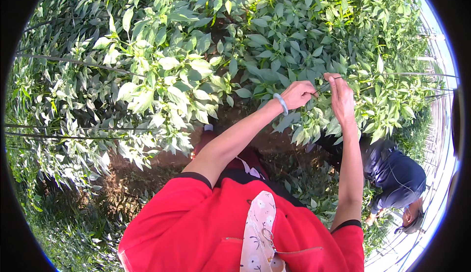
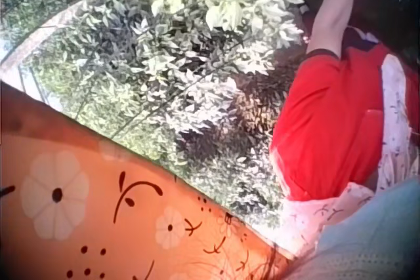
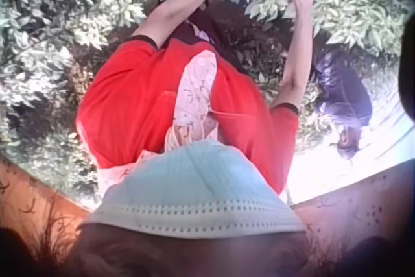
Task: The person trims leaves and small branches from pepper plants in a greenhouse using their hands. They move along the row, reaching into the foliage to remove excess growth and place the cuttings on the ground.
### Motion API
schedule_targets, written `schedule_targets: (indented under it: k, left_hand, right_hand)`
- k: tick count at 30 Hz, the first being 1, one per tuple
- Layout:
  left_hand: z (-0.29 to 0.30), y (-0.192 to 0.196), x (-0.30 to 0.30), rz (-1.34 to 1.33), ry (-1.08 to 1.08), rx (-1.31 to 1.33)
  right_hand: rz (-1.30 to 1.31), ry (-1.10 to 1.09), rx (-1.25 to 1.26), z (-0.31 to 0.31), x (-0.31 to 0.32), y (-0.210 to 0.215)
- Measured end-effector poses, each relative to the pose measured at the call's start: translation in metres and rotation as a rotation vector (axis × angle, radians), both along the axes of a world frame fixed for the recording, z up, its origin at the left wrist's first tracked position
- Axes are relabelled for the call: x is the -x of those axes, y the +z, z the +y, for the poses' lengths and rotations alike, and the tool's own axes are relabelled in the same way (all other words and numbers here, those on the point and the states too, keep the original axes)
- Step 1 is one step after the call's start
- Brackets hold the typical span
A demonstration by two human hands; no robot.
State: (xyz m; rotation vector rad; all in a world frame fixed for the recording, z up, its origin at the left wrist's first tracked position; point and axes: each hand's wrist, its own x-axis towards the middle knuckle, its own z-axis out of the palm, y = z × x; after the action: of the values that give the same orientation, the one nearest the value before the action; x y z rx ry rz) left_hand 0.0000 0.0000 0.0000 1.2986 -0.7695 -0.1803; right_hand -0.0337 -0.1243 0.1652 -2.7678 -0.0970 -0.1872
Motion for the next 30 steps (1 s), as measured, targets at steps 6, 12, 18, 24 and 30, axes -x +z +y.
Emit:
schedule_targets:
  k: [6, 12, 18, 24, 30]
  left_hand:
    - [-0.002, -0.024, -0.005, 0.414, 0.013, 0.229]
    - [-0.004, 0.006, -0.013, 0.749, 0.140, 0.378]
    - [-0.013, 0.028, -0.016, 0.783, 0.075, 0.335]
    - [-0.004, 0.033, -0.015, 0.394, -0.144, 0.026]
    - [0.013, 0.009, 0.013, 0.713, 0.188, 0.390]
  right_hand:
    - [0.382, -0.467, -0.856, -0.009, -0.011, 0.009]
    - [0.197, -0.434, -0.762, 0.002, 0.013, -0.014]
    - [0.064, -0.001, -0.216, 0.030, 0.018, 0.005]
    - [-0.009, 0.069, 0.136, -0.002, -0.004, 0.020]
    - [0.053, -0.395, -0.675, -0.004, 0.007, 0.010]
